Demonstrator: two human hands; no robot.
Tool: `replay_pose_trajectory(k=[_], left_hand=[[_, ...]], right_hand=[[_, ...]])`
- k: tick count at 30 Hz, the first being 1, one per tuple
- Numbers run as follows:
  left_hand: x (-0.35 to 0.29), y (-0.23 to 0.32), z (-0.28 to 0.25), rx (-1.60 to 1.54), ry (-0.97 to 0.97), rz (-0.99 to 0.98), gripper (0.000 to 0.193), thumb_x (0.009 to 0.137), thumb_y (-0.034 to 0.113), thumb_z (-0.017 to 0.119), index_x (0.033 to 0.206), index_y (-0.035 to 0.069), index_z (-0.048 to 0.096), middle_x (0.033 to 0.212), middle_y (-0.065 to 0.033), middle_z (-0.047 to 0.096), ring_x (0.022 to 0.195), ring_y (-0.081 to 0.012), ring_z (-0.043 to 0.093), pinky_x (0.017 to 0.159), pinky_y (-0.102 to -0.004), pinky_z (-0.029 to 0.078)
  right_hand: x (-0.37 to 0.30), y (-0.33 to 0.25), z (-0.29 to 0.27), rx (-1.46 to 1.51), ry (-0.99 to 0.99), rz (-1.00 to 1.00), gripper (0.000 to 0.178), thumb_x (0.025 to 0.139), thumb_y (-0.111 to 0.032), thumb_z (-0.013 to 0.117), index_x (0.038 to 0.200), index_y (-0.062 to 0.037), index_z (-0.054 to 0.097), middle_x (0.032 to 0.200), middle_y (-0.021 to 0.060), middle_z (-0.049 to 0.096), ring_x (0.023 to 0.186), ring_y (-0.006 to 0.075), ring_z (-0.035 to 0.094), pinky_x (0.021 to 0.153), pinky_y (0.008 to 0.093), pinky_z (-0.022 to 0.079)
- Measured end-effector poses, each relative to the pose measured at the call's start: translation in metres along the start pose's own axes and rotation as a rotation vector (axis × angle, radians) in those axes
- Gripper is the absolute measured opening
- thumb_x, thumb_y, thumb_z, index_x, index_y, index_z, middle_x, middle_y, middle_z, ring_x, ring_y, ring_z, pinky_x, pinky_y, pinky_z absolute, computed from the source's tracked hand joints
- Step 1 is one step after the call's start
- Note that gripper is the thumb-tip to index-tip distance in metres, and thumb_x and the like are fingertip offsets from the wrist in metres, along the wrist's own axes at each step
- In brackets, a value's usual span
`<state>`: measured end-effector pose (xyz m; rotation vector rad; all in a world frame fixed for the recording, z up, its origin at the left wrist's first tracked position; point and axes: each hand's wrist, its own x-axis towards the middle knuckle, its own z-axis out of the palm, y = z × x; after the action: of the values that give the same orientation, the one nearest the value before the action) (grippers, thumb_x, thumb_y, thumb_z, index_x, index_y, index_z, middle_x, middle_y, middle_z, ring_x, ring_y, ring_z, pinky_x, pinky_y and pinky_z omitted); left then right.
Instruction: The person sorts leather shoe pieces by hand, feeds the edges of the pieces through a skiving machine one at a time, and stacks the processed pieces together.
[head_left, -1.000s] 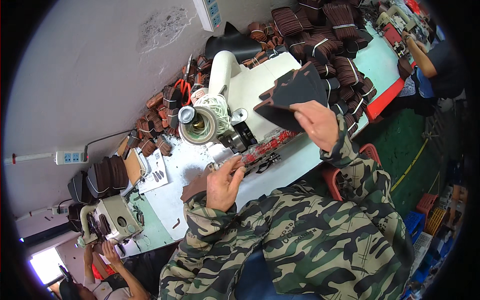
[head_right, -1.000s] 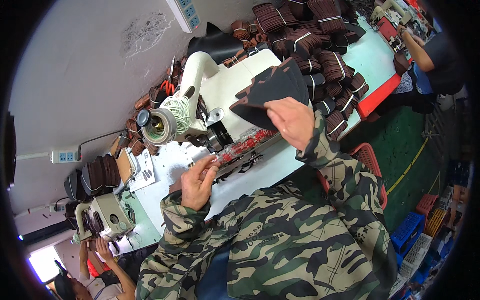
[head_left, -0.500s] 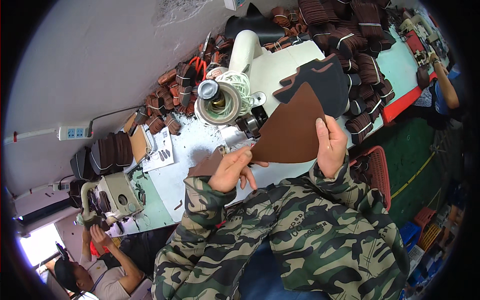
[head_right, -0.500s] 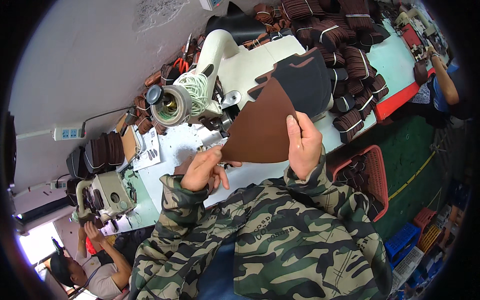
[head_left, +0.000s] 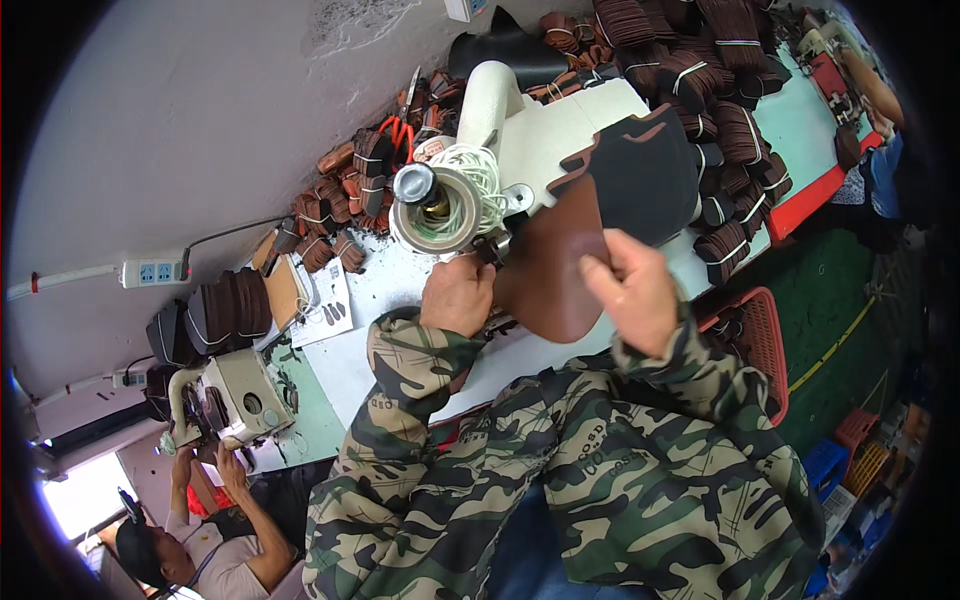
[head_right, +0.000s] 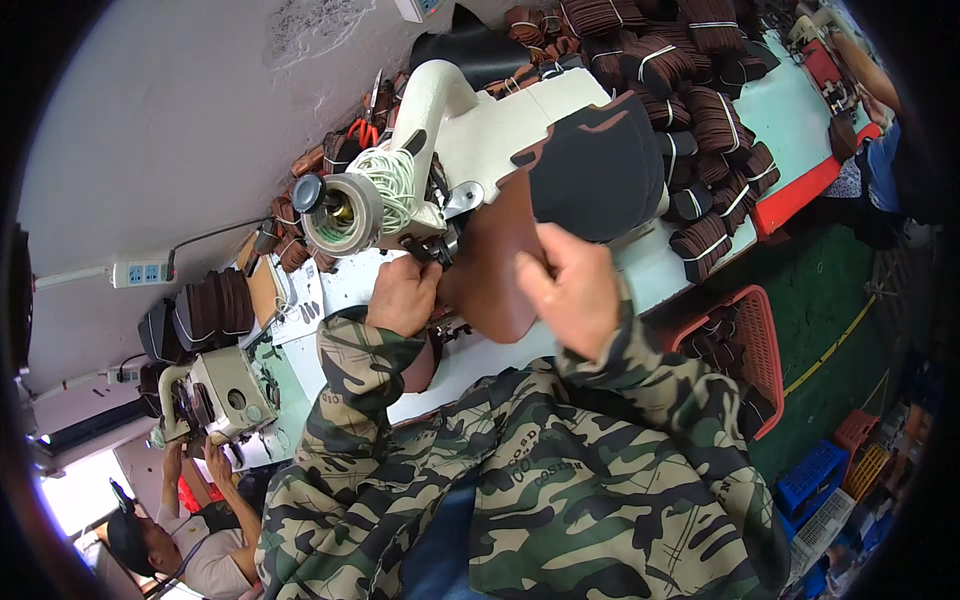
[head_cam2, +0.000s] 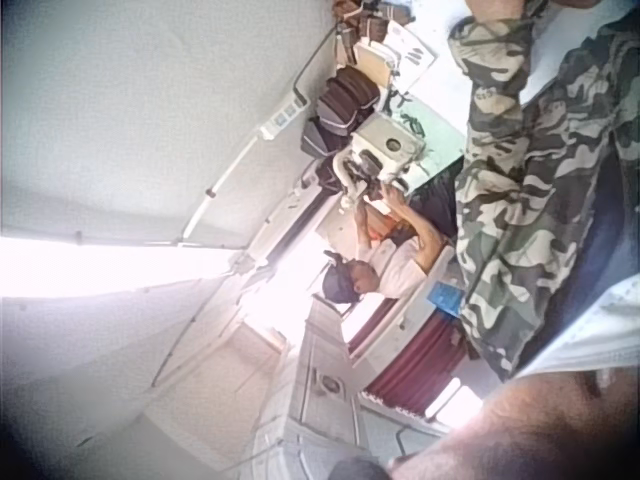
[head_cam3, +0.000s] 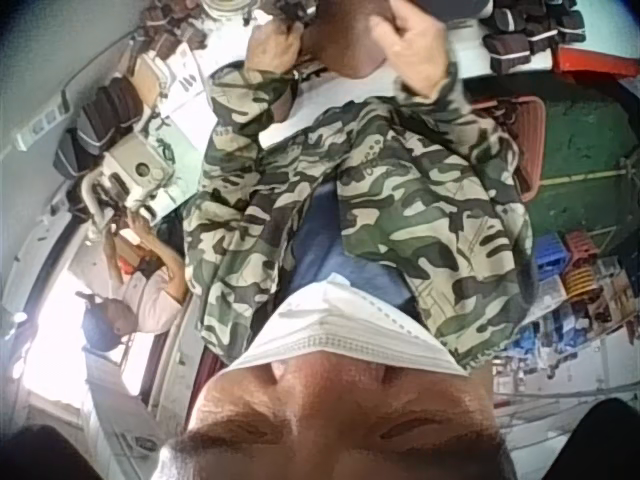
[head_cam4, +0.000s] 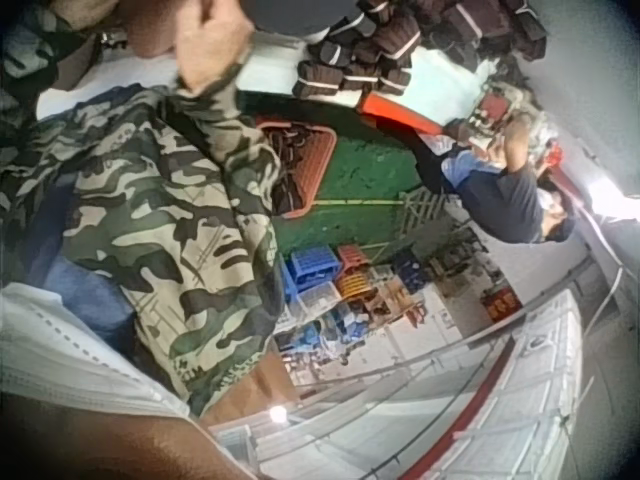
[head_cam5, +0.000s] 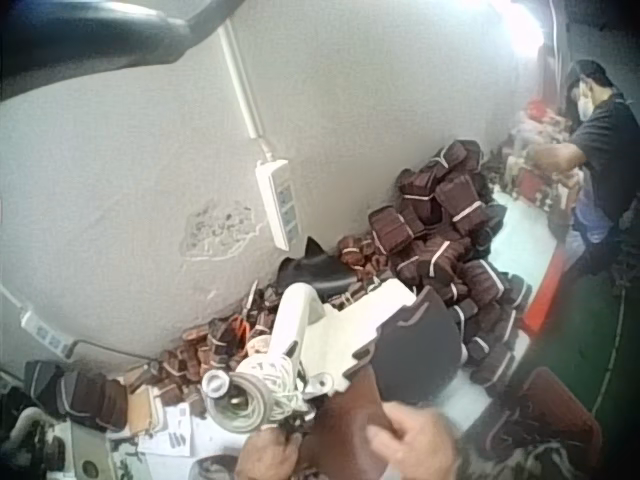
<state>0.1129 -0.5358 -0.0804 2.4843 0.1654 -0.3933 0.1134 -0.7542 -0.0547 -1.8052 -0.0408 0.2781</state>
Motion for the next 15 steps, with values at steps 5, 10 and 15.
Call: replay_pose_trajectory(k=[5, 10, 15], left_hand=[[-0.001, -0.032, 0.009, -0.271, 0.021, 0.061, 0.023, 0.088, 0.021, 0.052, 0.082, 0.001, 0.06, 0.073, -0.0252, 0.059, 0.074, -0.0443, 0.057, 0.066, -0.0496, 0.044], [-0.034, -0.125, 0.005, 0.445, 0.18, -0.003, 0.019, 0.085, 0.023, 0.058, 0.097, 0.009, 0.057, 0.073, -0.0152, 0.062, 0.068, -0.0347, 0.062, 0.057, -0.0467, 0.046], [-0.062, -0.171, 0.034, 0.518, -0.018, 0.052, 0.03, 0.077, 0.027, 0.066, 0.101, 0.014, 0.053, 0.096, -0.0097, 0.061, 0.069, -0.0336, 0.063, 0.057, -0.0448, 0.05]], right_hand=[[0.013, -0.021, -0.028, -0.222, 0.001, -0.149, 0.019, 0.083, -0.008, 0.056, 0.098, 0.0026, 0.061, 0.063, 0.0111, 0.059, 0.055, 0.0095, 0.053, 0.053, 0.0259, 0.043], [0.009, -0.067, -0.076, -0.55, 0.645, -0.601, 0.02, 0.086, -0.004, 0.057, 0.105, 0.003, 0.063, 0.09, 0.0135, 0.067, 0.075, 0.0151, 0.064, 0.071, 0.0269, 0.049], [0.021, -0.034, -0.063, -0.937, 0.397, -0.651, 0.02, 0.075, -0.004, 0.061, 0.095, -0.0046, 0.063, 0.098, 0.0105, 0.063, 0.087, 0.0255, 0.061, 0.073, 0.0337, 0.051]])
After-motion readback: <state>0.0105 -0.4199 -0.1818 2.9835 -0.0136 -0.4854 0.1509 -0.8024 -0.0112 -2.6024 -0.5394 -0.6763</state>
